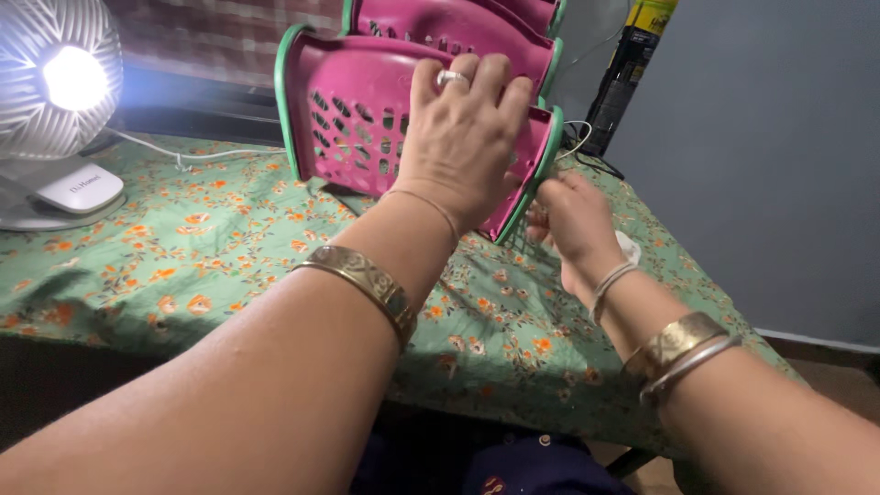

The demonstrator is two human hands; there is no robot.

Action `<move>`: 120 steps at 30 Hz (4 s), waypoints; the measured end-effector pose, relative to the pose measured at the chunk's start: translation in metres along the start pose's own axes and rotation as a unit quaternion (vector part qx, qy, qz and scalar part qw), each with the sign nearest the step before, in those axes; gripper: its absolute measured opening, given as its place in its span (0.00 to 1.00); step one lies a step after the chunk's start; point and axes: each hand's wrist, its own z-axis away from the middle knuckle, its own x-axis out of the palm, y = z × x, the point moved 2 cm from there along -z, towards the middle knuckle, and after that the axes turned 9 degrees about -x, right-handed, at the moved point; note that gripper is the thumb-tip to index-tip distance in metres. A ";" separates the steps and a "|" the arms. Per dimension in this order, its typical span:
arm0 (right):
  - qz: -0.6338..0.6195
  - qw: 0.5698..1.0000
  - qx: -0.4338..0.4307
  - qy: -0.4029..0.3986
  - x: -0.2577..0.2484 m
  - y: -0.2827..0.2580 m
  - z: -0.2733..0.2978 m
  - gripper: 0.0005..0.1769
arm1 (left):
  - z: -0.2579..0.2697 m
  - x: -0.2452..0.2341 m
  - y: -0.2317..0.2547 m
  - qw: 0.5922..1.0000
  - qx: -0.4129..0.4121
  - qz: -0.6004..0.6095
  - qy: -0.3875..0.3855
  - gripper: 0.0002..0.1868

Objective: The person assembles a three-tier plastic storage rack by inserting pink trays into green side frames and securing them with small metal clips. The person repeatedly adjusts the trays and clips to ensure a snug fit.

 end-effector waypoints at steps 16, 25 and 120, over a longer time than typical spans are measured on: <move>0.288 0.891 -0.348 0.042 0.021 -0.037 0.036 0.08 | -0.008 -0.001 -0.009 0.998 -0.027 0.034 -0.036 0.43; 0.303 0.850 -0.419 0.102 0.033 -0.022 0.037 0.14 | -0.011 0.000 -0.009 0.996 -0.034 0.042 -0.065 0.29; 0.413 0.853 -0.301 0.110 0.034 0.004 0.051 0.19 | 0.011 -0.018 0.020 0.996 -0.071 0.044 -0.017 0.36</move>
